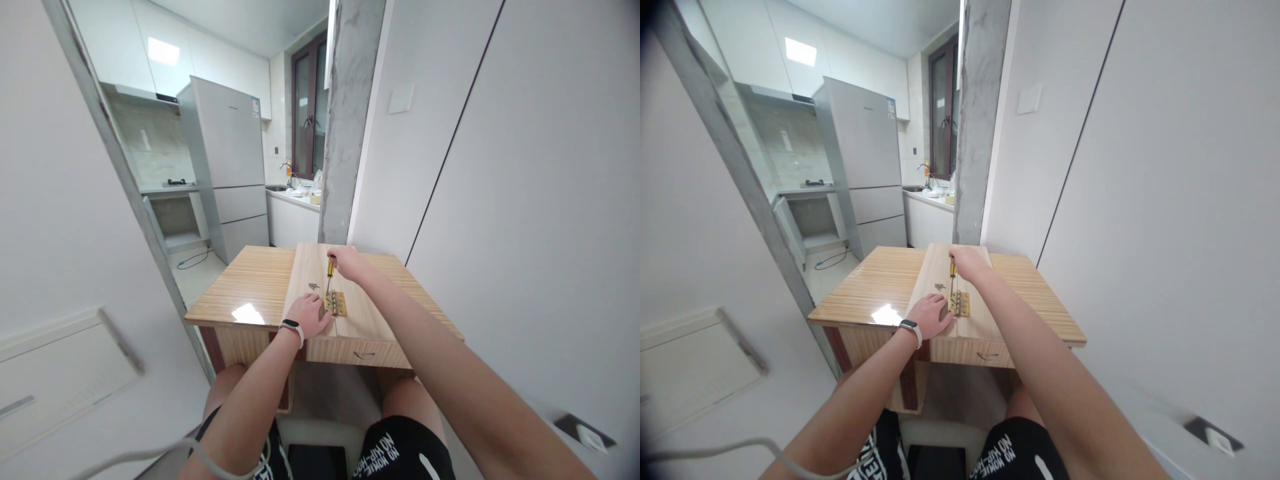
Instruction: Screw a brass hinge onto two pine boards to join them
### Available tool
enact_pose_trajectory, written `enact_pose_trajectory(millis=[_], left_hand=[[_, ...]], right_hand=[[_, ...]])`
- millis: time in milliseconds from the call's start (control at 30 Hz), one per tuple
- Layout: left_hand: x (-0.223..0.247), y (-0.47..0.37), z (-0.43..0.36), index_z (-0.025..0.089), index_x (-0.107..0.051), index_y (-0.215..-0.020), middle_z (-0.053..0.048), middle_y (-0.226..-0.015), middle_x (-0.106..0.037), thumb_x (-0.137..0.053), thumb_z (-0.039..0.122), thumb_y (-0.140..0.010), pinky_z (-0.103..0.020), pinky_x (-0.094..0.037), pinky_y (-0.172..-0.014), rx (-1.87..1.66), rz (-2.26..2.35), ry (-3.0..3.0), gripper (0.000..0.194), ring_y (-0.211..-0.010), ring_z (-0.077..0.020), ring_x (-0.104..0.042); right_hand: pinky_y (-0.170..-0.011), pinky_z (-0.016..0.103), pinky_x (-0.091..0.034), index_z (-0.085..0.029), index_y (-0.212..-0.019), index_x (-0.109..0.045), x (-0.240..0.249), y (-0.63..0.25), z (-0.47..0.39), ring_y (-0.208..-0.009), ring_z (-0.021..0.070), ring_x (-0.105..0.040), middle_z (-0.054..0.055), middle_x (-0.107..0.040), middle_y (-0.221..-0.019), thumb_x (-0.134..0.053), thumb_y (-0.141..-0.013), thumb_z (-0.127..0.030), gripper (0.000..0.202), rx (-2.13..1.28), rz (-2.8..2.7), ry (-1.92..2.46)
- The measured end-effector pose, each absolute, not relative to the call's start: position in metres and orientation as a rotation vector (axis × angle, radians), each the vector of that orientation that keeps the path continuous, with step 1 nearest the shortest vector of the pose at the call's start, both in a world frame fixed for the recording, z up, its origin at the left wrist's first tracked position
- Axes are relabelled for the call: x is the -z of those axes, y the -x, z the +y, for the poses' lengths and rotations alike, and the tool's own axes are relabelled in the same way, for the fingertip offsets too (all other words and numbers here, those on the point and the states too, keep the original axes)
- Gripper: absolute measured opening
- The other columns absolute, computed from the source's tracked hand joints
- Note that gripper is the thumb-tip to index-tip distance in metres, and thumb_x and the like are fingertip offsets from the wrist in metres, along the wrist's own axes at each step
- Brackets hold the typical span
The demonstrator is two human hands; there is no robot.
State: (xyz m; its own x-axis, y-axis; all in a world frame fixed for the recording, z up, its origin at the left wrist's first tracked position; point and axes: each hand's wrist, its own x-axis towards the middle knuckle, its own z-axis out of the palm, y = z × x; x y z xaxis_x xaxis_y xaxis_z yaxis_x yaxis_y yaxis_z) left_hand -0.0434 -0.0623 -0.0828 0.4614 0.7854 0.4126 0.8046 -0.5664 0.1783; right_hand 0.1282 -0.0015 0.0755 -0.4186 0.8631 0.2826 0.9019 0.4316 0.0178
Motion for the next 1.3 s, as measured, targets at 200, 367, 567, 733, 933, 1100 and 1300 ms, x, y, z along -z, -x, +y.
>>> enact_pose_trajectory(millis=[200,367,567,733,933,1100,1300], left_hand=[[0.0854,0.0434,-0.0605,0.021,-0.067,-0.104,-0.013,-0.109,-0.066,-0.049,0.053,-0.099,-0.045,-0.046,-0.100,0.737,-1.404,2.641,0.037,-0.111,-0.0291,-0.059],[0.0885,0.0433,-0.0587,0.021,-0.068,-0.102,-0.012,-0.106,-0.067,-0.052,0.052,-0.098,-0.044,-0.048,-0.099,0.762,-1.372,2.618,0.035,-0.109,-0.0283,-0.060],[0.0885,0.0438,-0.0590,0.021,-0.068,-0.101,-0.011,-0.105,-0.068,-0.052,0.051,-0.098,-0.043,-0.049,-0.097,0.779,-1.355,2.609,0.034,-0.107,-0.0276,-0.061],[0.0877,0.0435,-0.0596,0.021,-0.068,-0.101,-0.012,-0.105,-0.068,-0.052,0.051,-0.098,-0.043,-0.048,-0.097,0.780,-1.354,2.613,0.034,-0.107,-0.0276,-0.061],[0.0906,0.0440,-0.0575,0.020,-0.068,-0.099,-0.012,-0.103,-0.068,-0.052,0.051,-0.098,-0.043,-0.049,-0.097,0.782,-1.343,2.614,0.034,-0.106,-0.0275,-0.061],[0.0913,0.0440,-0.0567,0.021,-0.069,-0.100,-0.012,-0.103,-0.068,-0.053,0.050,-0.098,-0.043,-0.048,-0.098,0.792,-1.339,2.620,0.033,-0.106,-0.0275,-0.061],[0.0901,0.0436,-0.0571,0.021,-0.069,-0.100,-0.011,-0.103,-0.067,-0.053,0.051,-0.097,-0.043,-0.048,-0.097,0.786,-1.352,2.620,0.034,-0.106,-0.0274,-0.061]], right_hand=[[-0.087,0.028,-0.047,-0.016,-0.109,-0.075,-0.0809,-0.1297,-0.0073,-0.103,0.0234,-0.070,0.016,-0.076,-0.108,-0.054,-0.102,-0.030,0.026,0.271,-2.442,1.685],[-0.091,0.031,-0.047,-0.014,-0.107,-0.076,-0.0809,-0.1298,-0.0086,-0.107,0.0268,-0.070,0.019,-0.076,-0.109,-0.051,-0.103,-0.043,0.038,0.353,-2.414,1.737],[-0.090,0.027,-0.045,-0.019,-0.111,-0.075,-0.0746,-0.1318,-0.0067,-0.108,0.0228,-0.069,0.012,-0.077,-0.111,-0.057,-0.101,-0.030,0.024,0.301,-2.394,1.631],[-0.092,0.026,-0.043,-0.020,-0.117,-0.073,-0.0732,-0.1312,-0.0052,-0.109,0.0212,-0.068,0.011,-0.076,-0.115,-0.052,-0.101,-0.021,0.026,0.266,-2.423,1.555],[-0.087,0.026,-0.045,-0.019,-0.110,-0.075,-0.0773,-0.1301,-0.0027,-0.104,0.0221,-0.069,0.012,-0.077,-0.108,-0.054,-0.100,-0.021,0.024,0.264,-2.439,1.619],[-0.085,0.029,-0.047,-0.016,-0.106,-0.075,-0.0786,-0.1298,-0.0049,-0.101,0.0242,-0.070,0.015,-0.076,-0.105,-0.053,-0.102,-0.034,0.028,0.316,-2.431,1.681],[-0.088,0.029,-0.046,-0.015,-0.104,-0.075,-0.0772,-0.1263,-0.0073,-0.103,0.0248,-0.070,0.017,-0.076,-0.108,-0.051,-0.103,-0.044,0.037,0.349,-2.373,1.671]])
